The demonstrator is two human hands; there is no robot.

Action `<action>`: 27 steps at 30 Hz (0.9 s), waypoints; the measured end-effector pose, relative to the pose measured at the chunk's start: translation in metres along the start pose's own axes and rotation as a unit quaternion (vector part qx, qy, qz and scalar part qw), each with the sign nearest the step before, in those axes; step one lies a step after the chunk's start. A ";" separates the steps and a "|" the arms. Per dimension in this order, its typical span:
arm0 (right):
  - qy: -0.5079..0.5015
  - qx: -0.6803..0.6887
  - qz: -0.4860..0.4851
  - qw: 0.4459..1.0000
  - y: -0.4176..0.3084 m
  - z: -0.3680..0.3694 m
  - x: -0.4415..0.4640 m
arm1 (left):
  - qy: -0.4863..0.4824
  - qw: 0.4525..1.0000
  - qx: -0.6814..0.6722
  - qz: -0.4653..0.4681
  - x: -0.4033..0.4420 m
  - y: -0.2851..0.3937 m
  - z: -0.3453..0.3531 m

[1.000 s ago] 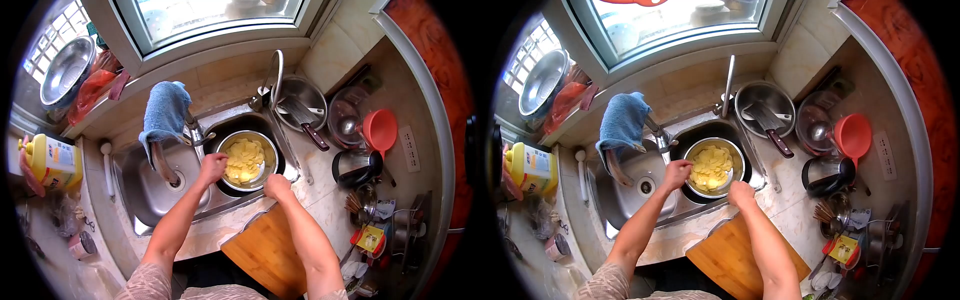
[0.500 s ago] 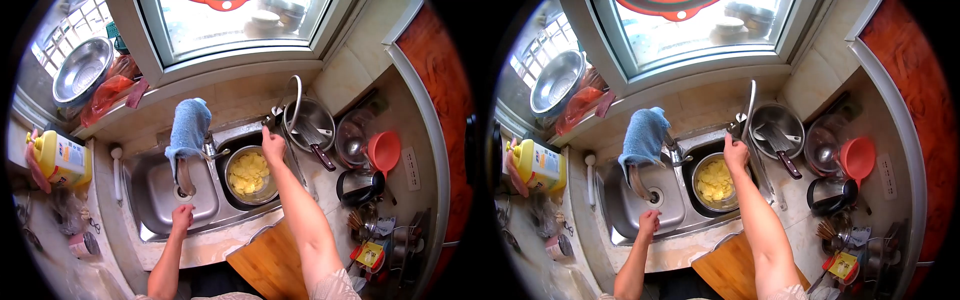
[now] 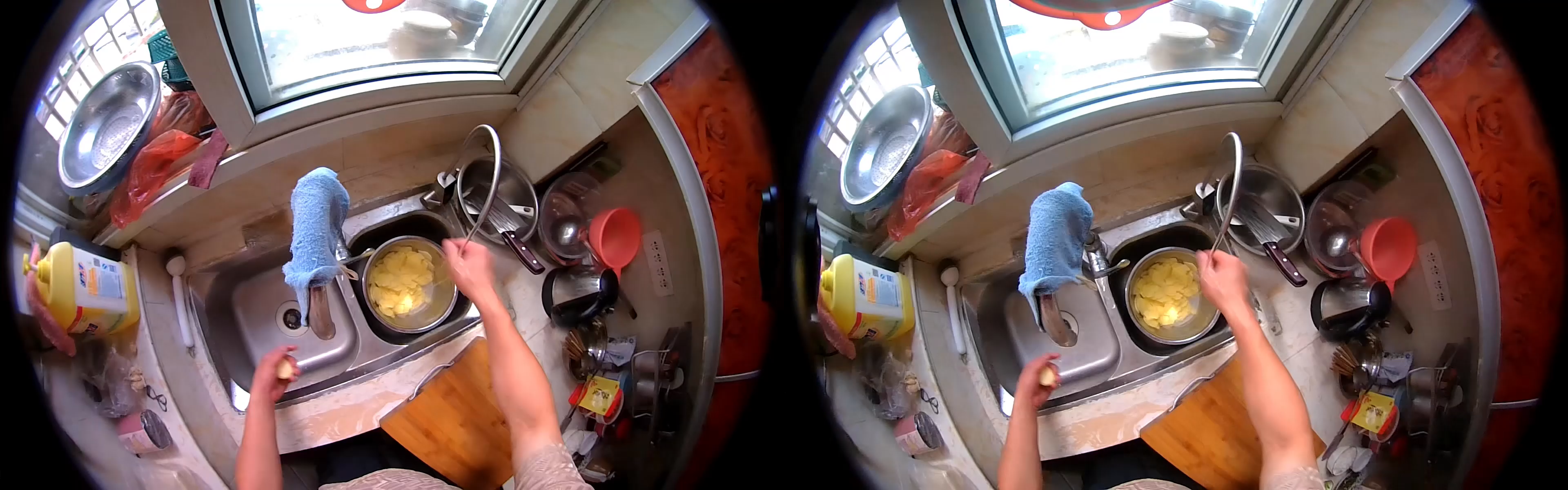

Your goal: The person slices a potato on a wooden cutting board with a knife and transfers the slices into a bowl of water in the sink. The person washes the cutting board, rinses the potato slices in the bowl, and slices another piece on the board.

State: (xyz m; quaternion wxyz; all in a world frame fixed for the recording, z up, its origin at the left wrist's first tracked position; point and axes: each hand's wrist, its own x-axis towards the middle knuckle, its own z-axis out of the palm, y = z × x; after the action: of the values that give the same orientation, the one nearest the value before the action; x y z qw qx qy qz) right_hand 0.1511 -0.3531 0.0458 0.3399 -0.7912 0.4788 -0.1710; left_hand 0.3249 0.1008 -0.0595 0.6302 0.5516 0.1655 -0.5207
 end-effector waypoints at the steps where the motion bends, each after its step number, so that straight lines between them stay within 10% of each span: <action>1: 0.106 -0.090 -0.070 0.988 -0.001 -0.030 -0.018 | -0.008 0.996 -0.084 -0.010 0.006 0.004 -0.015; 4: 0.205 -0.364 -0.174 0.892 0.015 -0.104 -0.020 | 0.095 0.986 0.136 -0.012 0.019 0.015 -0.025; 6: 0.083 -0.444 -0.079 0.889 0.028 -0.116 -0.011 | 0.096 0.977 0.184 -0.038 0.023 0.012 -0.021; 8: -0.067 -0.413 0.043 0.907 0.030 -0.114 0.009 | 0.077 0.974 0.210 -0.035 0.024 0.011 -0.012; 15: -0.046 -0.429 -0.060 0.900 0.018 -0.135 0.024 | -0.066 0.956 0.278 -0.067 -0.028 0.042 0.020; 17: -0.003 -0.401 -0.087 0.912 -0.001 -0.165 -0.011 | -0.145 0.984 -0.086 -0.056 -0.020 0.049 -0.039; 19: 0.043 -0.340 -0.067 0.937 -0.010 -0.194 -0.056 | 0.111 0.926 0.361 0.002 0.028 0.036 -0.091; 22: 0.105 -0.206 -0.074 0.970 0.006 -0.216 -0.139 | 0.151 0.784 0.573 0.184 0.016 0.026 -0.062; 25: 0.110 -0.042 -0.009 0.993 0.036 -0.208 -0.239 | 0.125 0.885 0.431 0.121 -0.025 0.017 0.029; 27: 0.074 0.048 0.071 0.993 0.064 -0.190 -0.305 | 0.066 0.858 0.473 0.191 -0.042 -0.021 0.071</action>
State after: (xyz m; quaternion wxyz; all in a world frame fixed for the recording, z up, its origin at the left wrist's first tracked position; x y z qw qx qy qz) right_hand -0.1505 -0.1779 0.1523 0.3526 -0.7227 0.5491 -0.2278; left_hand 0.2648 0.0624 -0.0134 0.3678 0.8373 -0.1678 -0.3679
